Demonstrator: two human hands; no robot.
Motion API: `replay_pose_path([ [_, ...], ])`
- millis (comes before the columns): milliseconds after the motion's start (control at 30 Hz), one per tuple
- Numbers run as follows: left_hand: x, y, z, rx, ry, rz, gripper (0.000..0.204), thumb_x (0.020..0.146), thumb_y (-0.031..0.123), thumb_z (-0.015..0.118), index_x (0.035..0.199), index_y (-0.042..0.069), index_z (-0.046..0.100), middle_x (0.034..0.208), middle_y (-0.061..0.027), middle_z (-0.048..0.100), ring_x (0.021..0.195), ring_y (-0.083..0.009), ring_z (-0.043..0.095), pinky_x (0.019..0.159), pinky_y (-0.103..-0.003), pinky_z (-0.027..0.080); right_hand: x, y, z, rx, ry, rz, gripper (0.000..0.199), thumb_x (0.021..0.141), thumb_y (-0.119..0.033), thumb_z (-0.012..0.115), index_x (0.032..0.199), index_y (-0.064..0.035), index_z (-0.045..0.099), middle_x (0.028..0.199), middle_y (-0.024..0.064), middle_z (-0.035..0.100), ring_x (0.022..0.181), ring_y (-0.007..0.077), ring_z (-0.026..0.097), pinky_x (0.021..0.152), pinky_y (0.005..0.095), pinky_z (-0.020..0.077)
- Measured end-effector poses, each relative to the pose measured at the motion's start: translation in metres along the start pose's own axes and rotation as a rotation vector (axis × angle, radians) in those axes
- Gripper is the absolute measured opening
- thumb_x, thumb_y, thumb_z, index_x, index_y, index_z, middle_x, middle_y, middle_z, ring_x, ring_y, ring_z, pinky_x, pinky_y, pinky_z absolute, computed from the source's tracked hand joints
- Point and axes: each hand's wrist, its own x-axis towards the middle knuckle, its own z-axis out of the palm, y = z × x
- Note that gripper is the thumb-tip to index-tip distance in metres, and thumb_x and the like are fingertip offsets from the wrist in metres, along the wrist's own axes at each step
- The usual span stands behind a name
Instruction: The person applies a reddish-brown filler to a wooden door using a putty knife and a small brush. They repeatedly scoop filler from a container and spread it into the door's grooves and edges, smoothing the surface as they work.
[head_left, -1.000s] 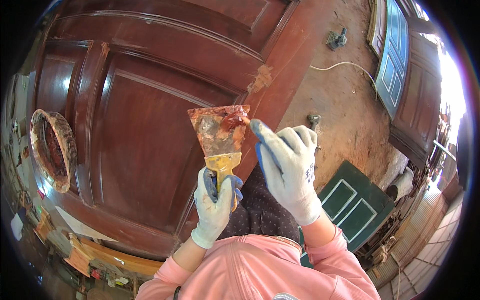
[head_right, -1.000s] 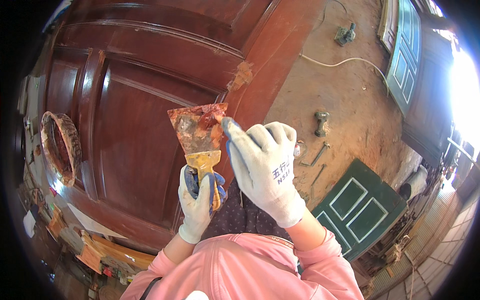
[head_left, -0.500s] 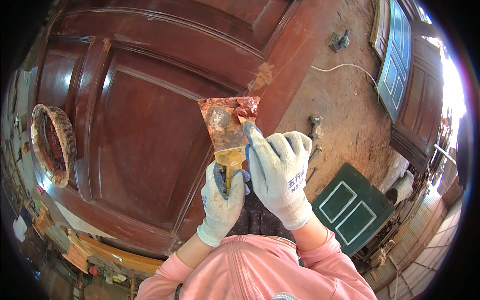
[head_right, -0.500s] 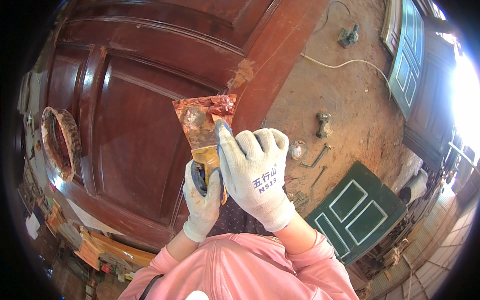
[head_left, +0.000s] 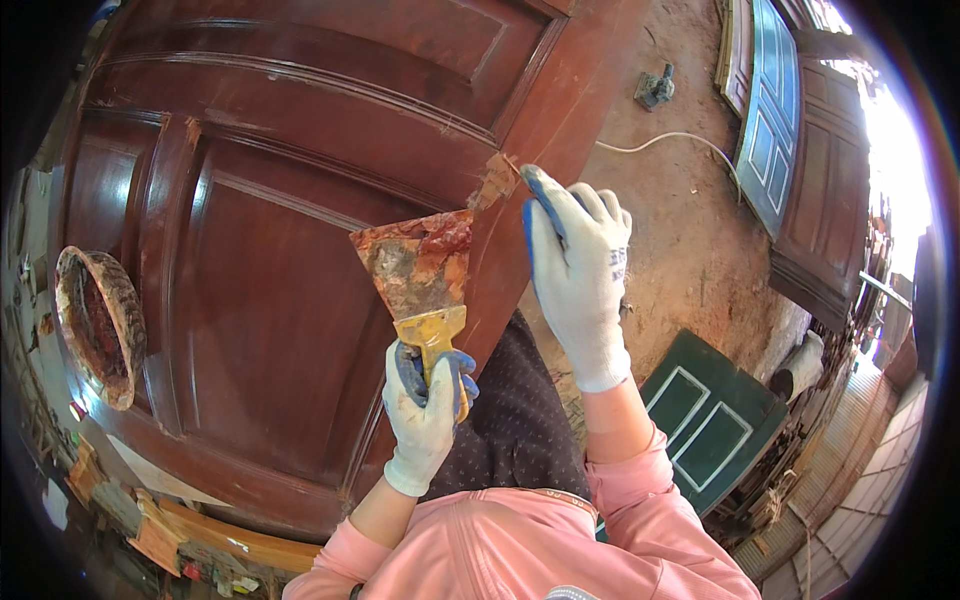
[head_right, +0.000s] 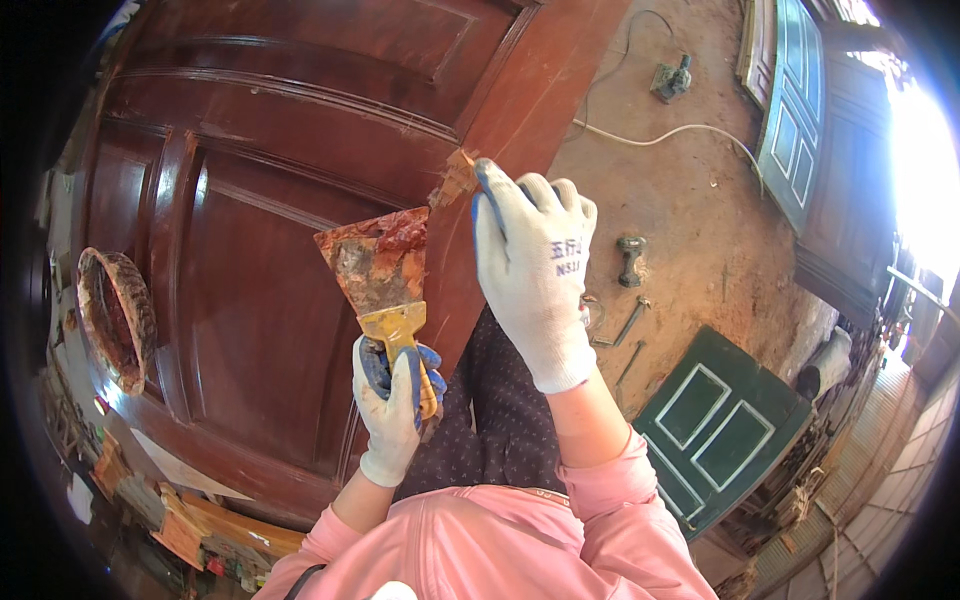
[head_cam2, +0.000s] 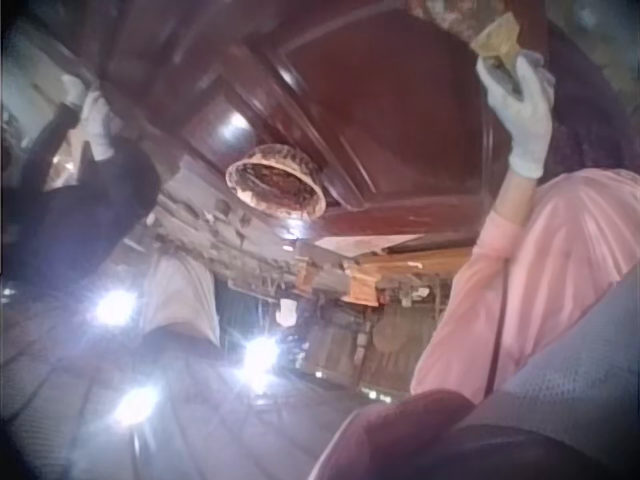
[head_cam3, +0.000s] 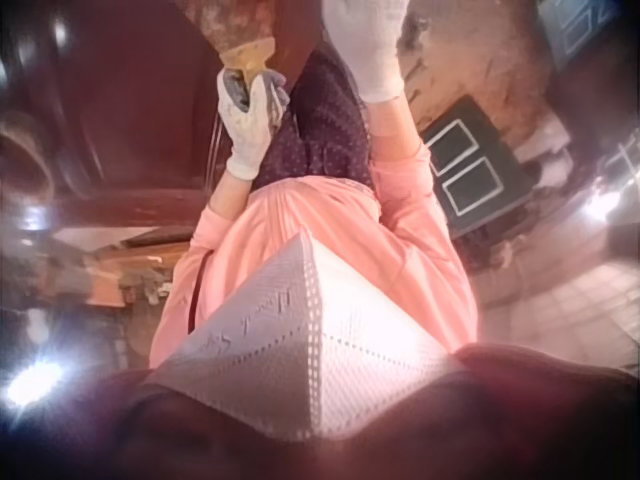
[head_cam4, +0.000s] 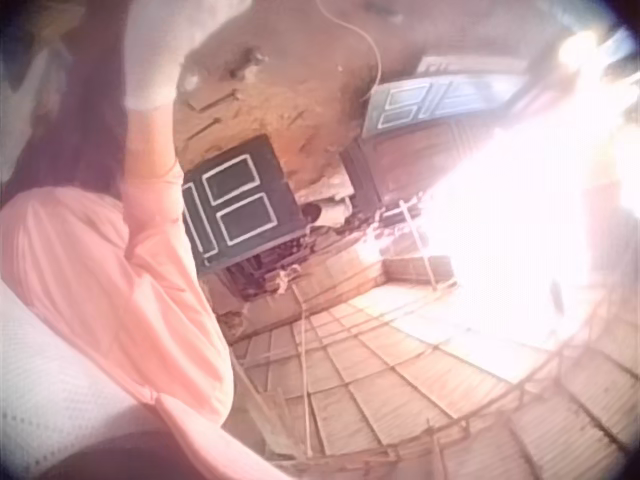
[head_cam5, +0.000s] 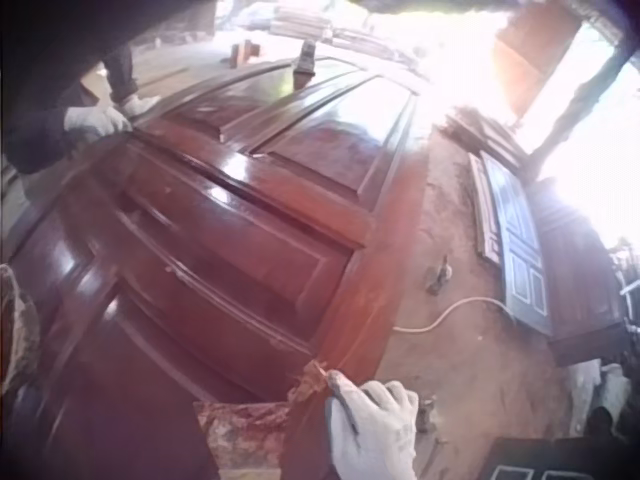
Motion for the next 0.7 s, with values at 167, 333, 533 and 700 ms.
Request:
replay_pose_path([
  [167, -0.001, 0.001, 0.000, -0.016, -0.015, -0.023, 0.019, 0.107, 0.013, 0.055, 0.124, 0.006, 0.047, 0.098, -0.0101, 0.067, 0.070, -0.0116, 0.066, 0.062, -0.025, 0.055, 0.009, -0.007, 0.010, -0.349, -0.017, -0.185, 0.029, 0.089, -0.015, 0.069, 0.118, -0.0105, 0.072, 0.089, 0.0035, 0.060, 0.090, 0.0243, 0.057, 0.087, 0.0421, 0.0411],
  [333, 0.000, -0.001, -0.002, -0.068, -0.001, -0.008, 0.021, 0.107, 0.012, 0.055, 0.125, 0.006, 0.046, 0.098, -0.0107, 0.067, 0.072, -0.0121, 0.066, 0.063, -0.026, 0.056, 0.011, -0.011, 0.001, -0.236, -0.047, -0.156, 0.030, 0.091, -0.013, 0.068, 0.120, -0.0105, 0.072, 0.087, 0.0037, 0.058, 0.089, 0.0253, 0.057, 0.087, 0.0410, 0.0400],
  [533, -0.001, -0.005, 0.000, -0.082, -0.009, 0.020, 0.020, 0.107, 0.010, 0.054, 0.125, 0.006, 0.046, 0.097, -0.0116, 0.067, 0.070, -0.0128, 0.065, 0.063, -0.027, 0.057, 0.004, -0.002, -0.003, -0.293, -0.077, -0.189, 0.029, 0.090, -0.016, 0.068, 0.119, -0.0106, 0.071, 0.088, 0.0028, 0.058, 0.090, 0.0238, 0.057, 0.085, 0.0416, 0.0405],
  [700, -0.002, -0.007, 0.004, -0.099, 0.006, 0.055, 0.020, 0.106, 0.010, 0.053, 0.124, 0.006, 0.045, 0.098, -0.0125, 0.066, 0.069, -0.0135, 0.065, 0.062, -0.027, 0.057, 0.002, 0.001, -0.005, -0.319, -0.102, -0.164, 0.032, 0.089, -0.016, 0.068, 0.120, -0.0095, 0.071, 0.088, 0.0017, 0.058, 0.089, 0.0230, 0.057, 0.087, 0.0420, 0.0411],
])
